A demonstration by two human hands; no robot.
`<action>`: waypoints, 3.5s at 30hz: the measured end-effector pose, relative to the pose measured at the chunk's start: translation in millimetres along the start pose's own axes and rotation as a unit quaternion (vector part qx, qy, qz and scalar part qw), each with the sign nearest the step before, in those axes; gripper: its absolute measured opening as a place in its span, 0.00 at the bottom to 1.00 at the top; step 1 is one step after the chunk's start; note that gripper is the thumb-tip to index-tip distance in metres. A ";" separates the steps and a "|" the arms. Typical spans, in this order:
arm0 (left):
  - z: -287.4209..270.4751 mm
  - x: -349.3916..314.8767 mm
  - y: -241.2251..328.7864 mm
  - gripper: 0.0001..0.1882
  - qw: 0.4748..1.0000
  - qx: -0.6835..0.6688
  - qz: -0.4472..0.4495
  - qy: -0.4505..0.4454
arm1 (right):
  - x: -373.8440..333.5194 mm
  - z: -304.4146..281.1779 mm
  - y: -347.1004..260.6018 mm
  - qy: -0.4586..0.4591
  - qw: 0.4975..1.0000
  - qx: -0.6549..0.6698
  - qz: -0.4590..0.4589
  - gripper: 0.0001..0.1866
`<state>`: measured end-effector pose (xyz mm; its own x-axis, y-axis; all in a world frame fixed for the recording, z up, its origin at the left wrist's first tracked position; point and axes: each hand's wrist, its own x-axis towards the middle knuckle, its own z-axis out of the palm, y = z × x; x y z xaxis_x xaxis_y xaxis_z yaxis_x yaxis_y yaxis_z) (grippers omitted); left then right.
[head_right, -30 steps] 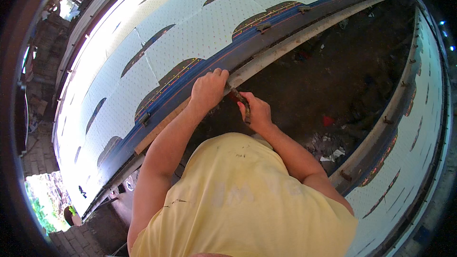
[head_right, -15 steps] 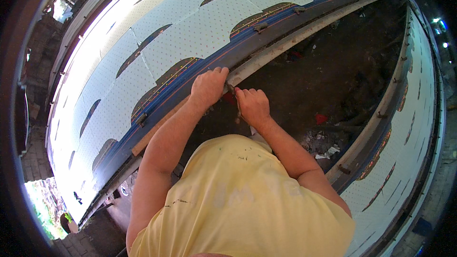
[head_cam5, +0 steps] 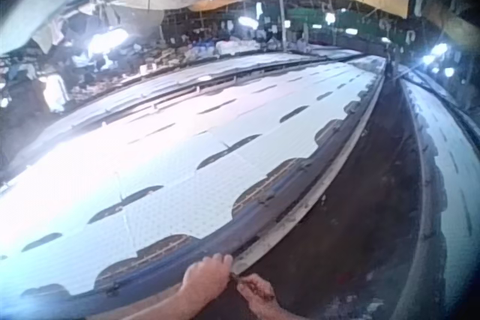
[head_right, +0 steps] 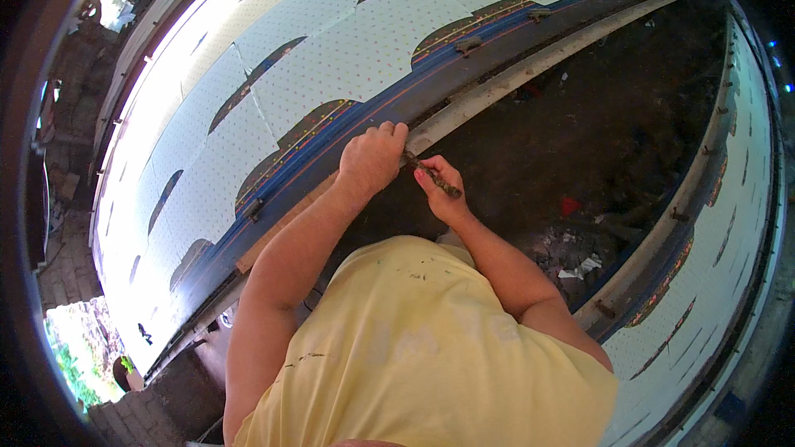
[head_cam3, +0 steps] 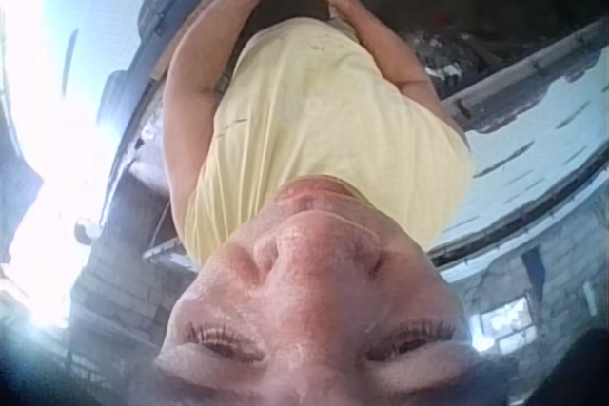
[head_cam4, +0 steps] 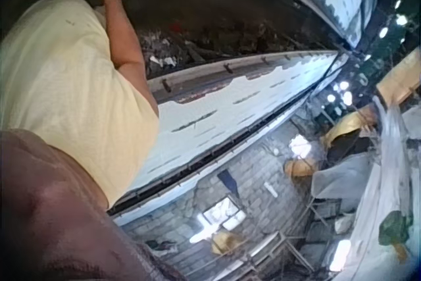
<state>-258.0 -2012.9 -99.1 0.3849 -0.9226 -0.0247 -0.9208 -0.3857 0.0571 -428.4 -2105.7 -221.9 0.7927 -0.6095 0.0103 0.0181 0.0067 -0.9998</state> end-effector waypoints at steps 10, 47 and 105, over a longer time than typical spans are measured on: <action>-6.7 4.0 -3.1 0.19 0.999 -0.028 -0.015 -0.024 | -11.3 -11.3 -11.3 -0.063 0.866 0.392 0.305 0.07; 2.8 -4.6 6.2 0.13 1.000 0.003 -0.018 0.005 | -5.1 -3.0 -18.0 0.031 0.905 -0.379 -0.189 0.14; -7.2 -11.5 -14.6 0.16 0.967 -0.213 0.048 0.134 | -16.5 -14.3 -26.5 -0.044 0.955 -0.250 -0.154 0.23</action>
<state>-248.5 -1996.7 -92.4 0.3542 -0.8993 0.2565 -0.8655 -0.2113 0.4542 -450.7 -2107.1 -195.8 0.8455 -0.4526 0.2835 -0.0181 -0.5549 -0.8317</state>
